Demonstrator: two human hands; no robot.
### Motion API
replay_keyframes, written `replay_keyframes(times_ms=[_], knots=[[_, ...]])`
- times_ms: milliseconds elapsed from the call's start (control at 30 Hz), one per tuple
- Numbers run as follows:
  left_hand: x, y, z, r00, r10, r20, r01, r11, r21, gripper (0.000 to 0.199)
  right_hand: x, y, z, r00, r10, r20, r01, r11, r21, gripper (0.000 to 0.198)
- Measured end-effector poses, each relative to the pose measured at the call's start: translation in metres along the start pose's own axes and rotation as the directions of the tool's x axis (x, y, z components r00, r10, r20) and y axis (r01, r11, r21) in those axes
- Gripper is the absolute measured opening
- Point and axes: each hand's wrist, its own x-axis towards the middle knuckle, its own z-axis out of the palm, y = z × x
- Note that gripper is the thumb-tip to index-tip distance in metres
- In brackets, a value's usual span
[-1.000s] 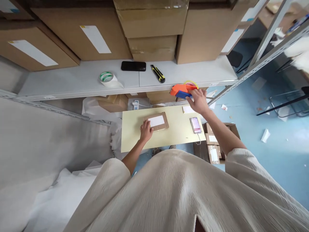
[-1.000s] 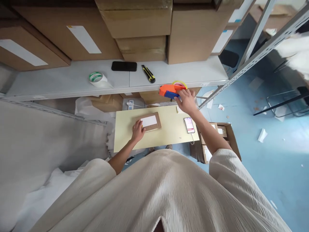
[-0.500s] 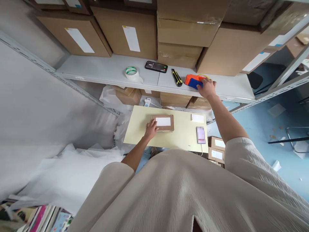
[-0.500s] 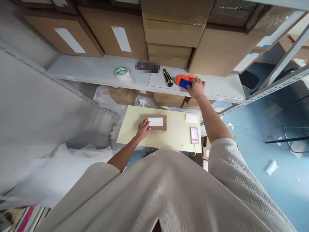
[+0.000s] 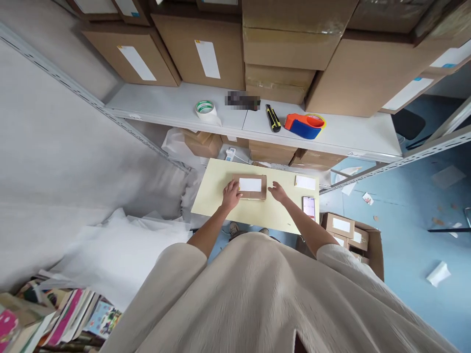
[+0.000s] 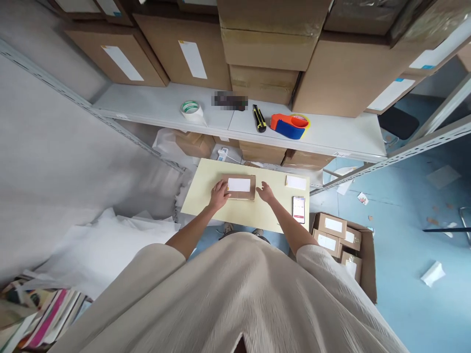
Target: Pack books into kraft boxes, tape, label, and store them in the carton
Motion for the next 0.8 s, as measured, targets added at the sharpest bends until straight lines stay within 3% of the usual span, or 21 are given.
replay_keyframes(times_ms=[67, 133, 533, 700, 800], knots=[[0.001, 0.001, -0.003, 1.000, -0.011, 0.016, 0.011, 1.000, -0.009, 0.074, 0.003, 0.006, 0.014, 0.993, 0.110, 0.042, -0.112, 0.993, 0.048, 0.087], [0.003, -0.001, -0.005, 0.999, -0.012, 0.032, 0.012, 1.000, -0.018, 0.077, 0.004, 0.008, 0.022, 0.990, 0.129, 0.065, -0.133, 0.989, 0.062, 0.088], [0.017, -0.024, 0.000, 0.992, 0.063, 0.110, -0.051, 0.992, -0.115, 0.101, 0.002, 0.010, 0.045, 0.987, 0.144, 0.077, -0.153, 0.980, 0.126, 0.044], [0.024, -0.033, 0.005, 0.988, 0.062, 0.142, -0.036, 0.983, -0.179, 0.106, 0.003, 0.011, 0.042, 0.982, 0.180, 0.053, -0.185, 0.977, 0.107, 0.034], [0.028, -0.037, 0.005, 0.986, 0.062, 0.154, -0.030, 0.980, -0.199, 0.110, 0.003, 0.008, 0.041, 0.990, 0.138, 0.028, -0.141, 0.981, 0.131, 0.037]])
